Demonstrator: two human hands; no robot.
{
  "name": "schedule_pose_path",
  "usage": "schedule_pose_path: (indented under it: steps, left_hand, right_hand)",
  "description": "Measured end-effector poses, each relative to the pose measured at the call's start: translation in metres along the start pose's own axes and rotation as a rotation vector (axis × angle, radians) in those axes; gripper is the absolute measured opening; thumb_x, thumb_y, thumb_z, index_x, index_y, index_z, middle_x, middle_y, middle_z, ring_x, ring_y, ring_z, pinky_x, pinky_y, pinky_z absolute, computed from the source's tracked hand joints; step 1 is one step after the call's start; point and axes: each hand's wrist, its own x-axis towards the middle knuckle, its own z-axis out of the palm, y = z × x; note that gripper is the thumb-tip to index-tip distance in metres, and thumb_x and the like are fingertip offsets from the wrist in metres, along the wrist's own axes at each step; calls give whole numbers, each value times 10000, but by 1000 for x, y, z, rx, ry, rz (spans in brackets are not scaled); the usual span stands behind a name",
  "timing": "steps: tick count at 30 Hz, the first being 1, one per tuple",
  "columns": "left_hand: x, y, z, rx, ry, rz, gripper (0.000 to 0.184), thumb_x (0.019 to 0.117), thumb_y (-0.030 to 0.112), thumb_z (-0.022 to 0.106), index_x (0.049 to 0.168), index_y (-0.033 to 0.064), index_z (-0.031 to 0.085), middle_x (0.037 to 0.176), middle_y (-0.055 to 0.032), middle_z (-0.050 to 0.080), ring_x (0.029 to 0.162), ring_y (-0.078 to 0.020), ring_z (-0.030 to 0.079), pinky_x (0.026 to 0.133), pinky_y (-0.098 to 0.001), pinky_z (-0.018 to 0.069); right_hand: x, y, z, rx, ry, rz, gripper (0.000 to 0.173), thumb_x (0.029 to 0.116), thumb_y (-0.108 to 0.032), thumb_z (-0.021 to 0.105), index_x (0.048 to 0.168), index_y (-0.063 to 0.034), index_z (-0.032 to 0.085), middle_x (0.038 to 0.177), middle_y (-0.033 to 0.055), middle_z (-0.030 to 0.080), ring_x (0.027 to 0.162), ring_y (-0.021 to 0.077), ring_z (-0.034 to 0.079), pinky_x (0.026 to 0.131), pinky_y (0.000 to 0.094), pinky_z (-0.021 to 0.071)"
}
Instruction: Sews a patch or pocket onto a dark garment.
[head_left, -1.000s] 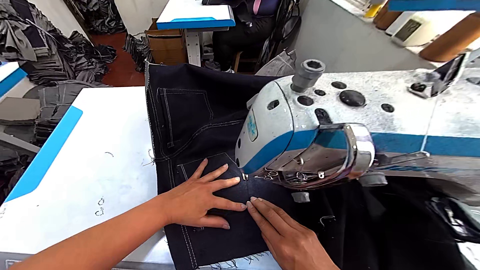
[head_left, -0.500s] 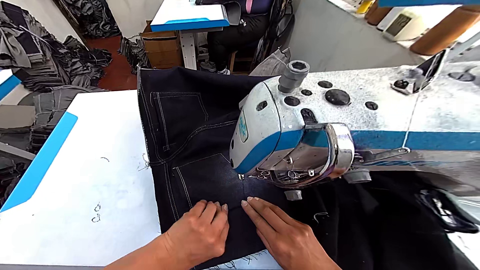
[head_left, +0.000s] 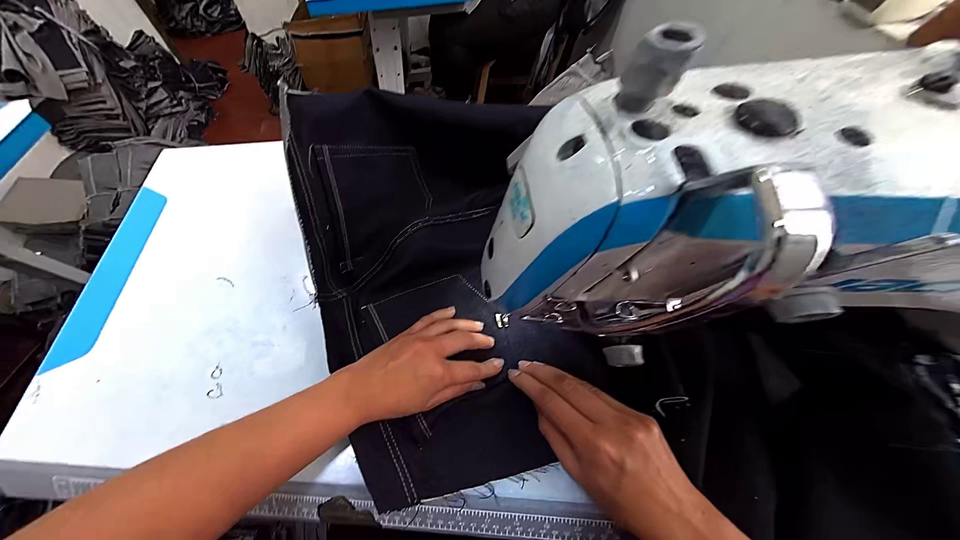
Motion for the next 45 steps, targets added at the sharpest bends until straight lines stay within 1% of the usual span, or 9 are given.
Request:
schedule_pose_path:
  steps: [5, 8, 13, 18, 23, 29, 37, 41, 45]
  left_hand:
    - [-1, -4, 0, -44, 7, 22, 355, 1028, 374, 564, 1270, 181, 738, 1358, -107, 658, 1389, -307, 519, 1205, -534, 335]
    - [-4, -5, 0, -32, 1, 42, 392, 1008, 437, 577, 1282, 204, 731, 1374, -109, 646, 1408, -317, 495, 1211, -598, 291]
    - [-10, -9, -3, 53, -65, -4, 456, 1025, 544, 471, 1407, 350, 629, 1548, -98, 501, 1500, -403, 338, 1163, -757, 173]
    - [-12, -15, -4, 17, -101, -7, 474, 1034, 573, 425, 1437, 389, 591, 1573, -74, 481, 1519, -401, 305, 1163, -759, 159]
    - [-12, -16, -6, 31, -113, 12, 466, 1021, 567, 447, 1406, 375, 628, 1585, -87, 464, 1521, -416, 293, 1167, -764, 129]
    - [-13, -19, -1, 26, -99, 18, 456, 1045, 558, 413, 1430, 400, 598, 1599, 6, 451, 1539, -383, 263, 1166, -770, 119]
    - [-13, -18, -2, 7, -89, 4, 437, 1035, 537, 457, 1408, 381, 625, 1572, -4, 488, 1530, -384, 289, 1160, -776, 132]
    - [-9, -22, -2, 13, -83, -24, 437, 1033, 542, 457, 1403, 383, 629, 1577, -4, 482, 1537, -376, 274, 1169, -764, 127]
    - [-2, -31, -6, 17, -69, -44, 437, 1024, 545, 465, 1388, 378, 641, 1541, -10, 525, 1517, -375, 322, 1158, -761, 162]
  right_hand:
    - [-1, 2, 1, -10, -8, -8, 352, 986, -80, 474, 1196, -91, 755, 1206, 87, 750, 1141, 205, 714, 880, 288, 591]
    - [-2, 2, 1, -10, -7, -19, 352, 984, -84, 482, 1204, -100, 757, 1215, 76, 748, 1159, 199, 706, 891, 285, 587]
    - [-4, 6, 3, 12, 13, -22, 346, 989, -88, 497, 1211, -120, 759, 1227, 55, 748, 1189, 173, 691, 939, 264, 571]
    - [-6, 9, 3, 49, 13, -12, 340, 996, -88, 501, 1211, -122, 762, 1243, 52, 742, 1205, 159, 682, 967, 250, 559]
    - [-5, 9, 3, 24, -11, -71, 369, 982, -43, 488, 1244, -102, 742, 1248, 79, 738, 1204, 186, 685, 964, 264, 560]
    - [-2, 11, -1, -7, -29, -118, 350, 994, -28, 492, 1245, -91, 729, 1237, 78, 740, 1184, 186, 693, 970, 252, 558]
    - [-1, 13, 1, -15, -28, -128, 360, 991, -20, 486, 1252, -92, 723, 1242, 73, 738, 1194, 176, 685, 990, 241, 540]
    - [6, 19, 3, -36, -24, -128, 379, 975, -19, 484, 1257, -95, 726, 1242, 69, 738, 1148, 182, 705, 931, 249, 564]
    - [15, 27, 7, -62, -21, -119, 390, 958, -30, 490, 1240, -114, 745, 1226, 76, 744, 1142, 201, 711, 878, 280, 588]
